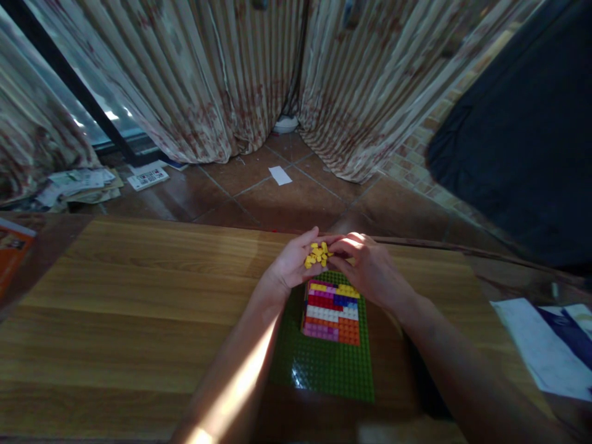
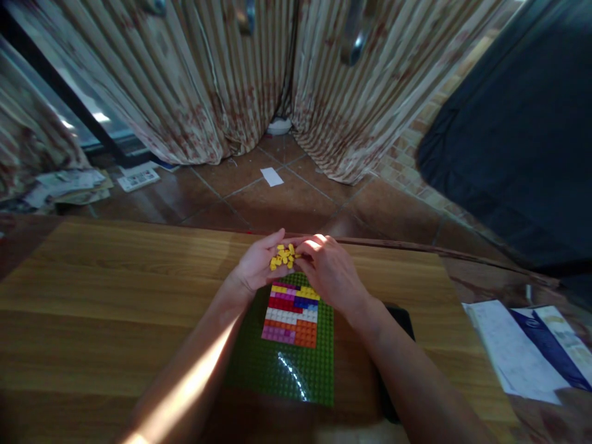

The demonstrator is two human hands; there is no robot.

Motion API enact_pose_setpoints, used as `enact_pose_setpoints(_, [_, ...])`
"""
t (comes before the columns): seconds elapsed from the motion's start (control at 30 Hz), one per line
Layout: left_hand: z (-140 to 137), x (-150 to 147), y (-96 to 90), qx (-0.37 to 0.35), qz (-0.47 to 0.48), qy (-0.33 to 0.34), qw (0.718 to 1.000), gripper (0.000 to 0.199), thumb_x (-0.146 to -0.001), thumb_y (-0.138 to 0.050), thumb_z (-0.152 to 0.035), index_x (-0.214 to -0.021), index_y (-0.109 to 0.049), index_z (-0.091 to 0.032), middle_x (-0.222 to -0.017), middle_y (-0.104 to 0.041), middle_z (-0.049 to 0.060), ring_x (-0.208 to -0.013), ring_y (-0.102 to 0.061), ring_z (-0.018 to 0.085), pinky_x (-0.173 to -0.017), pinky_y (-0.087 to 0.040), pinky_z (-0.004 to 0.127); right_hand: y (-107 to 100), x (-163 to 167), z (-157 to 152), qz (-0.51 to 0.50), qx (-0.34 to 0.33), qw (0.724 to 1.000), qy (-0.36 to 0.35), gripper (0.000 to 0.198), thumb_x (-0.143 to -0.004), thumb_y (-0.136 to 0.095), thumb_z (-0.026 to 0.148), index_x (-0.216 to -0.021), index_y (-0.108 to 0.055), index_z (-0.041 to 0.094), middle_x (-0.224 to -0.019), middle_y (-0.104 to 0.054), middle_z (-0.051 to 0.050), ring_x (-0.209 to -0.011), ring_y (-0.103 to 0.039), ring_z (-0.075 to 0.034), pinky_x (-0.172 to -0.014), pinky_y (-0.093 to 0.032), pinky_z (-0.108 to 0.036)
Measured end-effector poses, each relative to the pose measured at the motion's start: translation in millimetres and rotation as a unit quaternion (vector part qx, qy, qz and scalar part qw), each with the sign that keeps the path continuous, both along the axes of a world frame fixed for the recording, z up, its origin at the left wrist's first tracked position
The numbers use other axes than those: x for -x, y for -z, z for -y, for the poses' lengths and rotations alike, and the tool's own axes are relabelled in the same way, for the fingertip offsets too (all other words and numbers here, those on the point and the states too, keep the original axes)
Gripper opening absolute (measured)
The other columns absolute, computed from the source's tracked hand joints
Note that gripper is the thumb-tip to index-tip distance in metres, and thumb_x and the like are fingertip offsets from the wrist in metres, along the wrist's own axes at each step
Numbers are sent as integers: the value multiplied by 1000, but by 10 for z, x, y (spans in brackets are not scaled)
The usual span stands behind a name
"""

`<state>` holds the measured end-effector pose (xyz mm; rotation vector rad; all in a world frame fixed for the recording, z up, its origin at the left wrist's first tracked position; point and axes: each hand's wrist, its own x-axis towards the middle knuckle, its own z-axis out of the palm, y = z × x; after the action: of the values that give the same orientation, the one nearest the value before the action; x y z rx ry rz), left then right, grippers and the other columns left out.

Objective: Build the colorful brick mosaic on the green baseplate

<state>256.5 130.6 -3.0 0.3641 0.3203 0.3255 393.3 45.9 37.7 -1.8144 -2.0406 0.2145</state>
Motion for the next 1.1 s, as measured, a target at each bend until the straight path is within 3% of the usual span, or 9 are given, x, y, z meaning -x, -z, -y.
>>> enact_pose_setpoints(0.17, [-17,-3,64,-6,-15,5,1000,50,-93,-33,-40,-114,-61,-5,-70,-66,10,-48,-57,11,-36,-36,17,-10,-6,-26,11,3,1000,-5,7,-82,-60,23,-86,-65,20,-93,-66,-6,-86,-58,-20,-81,-45,-35])
enact_pose_setpoints(0.33, [-23,-12,81,-20,-1,15,1000,52,-94,-30,-41,-114,-61,-5,-75,-68,12,-48,-57,11,-37,-35,17,-34,-1,-20,1,0,1000,9,6,-80,-58,21,-76,-61,19,-84,-65,-5,-79,-58,-18,-72,-44,-33])
enact_pose_setpoints(0.4, [-20,-13,69,-21,6,12,1000,52,-94,-29,-40,-113,-62,-5,-81,-70,15,-54,-61,12,-44,-42,19,-57,5,22,-33,1,999,29,7,-80,-57,22,-75,-61,19,-79,-64,-4,-72,-57,-17,-66,-44,-30])
enact_pose_setpoints(0.5, [-13,-14,44,-9,13,-12,1000,52,-95,-27,-37,-110,-62,-2,-91,-70,19,-76,-67,18,-68,-51,27,-118,28,141,-128,9,990,62,12,-83,-56,26,-87,-65,19,-80,-66,-3,-69,-59,-15,-61,-45,-28])
enact_pose_setpoints(0.57, [-8,-11,29,-2,16,-25,1000,51,-95,-28,-37,-108,-63,-2,-97,-69,20,-88,-67,21,-81,-50,32,-157,62,243,-187,24,980,59,17,-85,-54,29,-95,-67,21,-87,-69,-3,-75,-63,-16,-65,-48,-28])
enact_pose_setpoints(0.67, [-1,-2,13,-1,23,-29,999,50,-94,-29,-37,-105,-63,-2,-101,-68,22,-95,-65,23,-91,-46,36,-159,132,390,-229,42,971,53,17,-86,-55,32,-90,-69,24,-90,-70,-1,-83,-64,-17,-72,-49,-28])
enact_pose_setpoints(0.87, [11,17,-8,-14,4,-31,999,47,-94,-32,-37,-106,-63,-3,-107,-67,21,-103,-63,25,-96,-42,39,-38,209,511,-260,63,959,96,11,-83,-62,32,-85,-70,25,-87,-71,0,-83,-65,-18,-77,-49,-31])
enact_pose_setpoints(1.1, [-13,4,28,-10,3,-31,999,47,-93,-33,-37,-105,-63,-3,-108,-66,21,-106,-62,25,-96,-42,39,-44,196,492,-293,135,940,113,14,-82,-60,33,-84,-71,23,-83,-71,0,-76,-64,-16,-71,-48,-29])
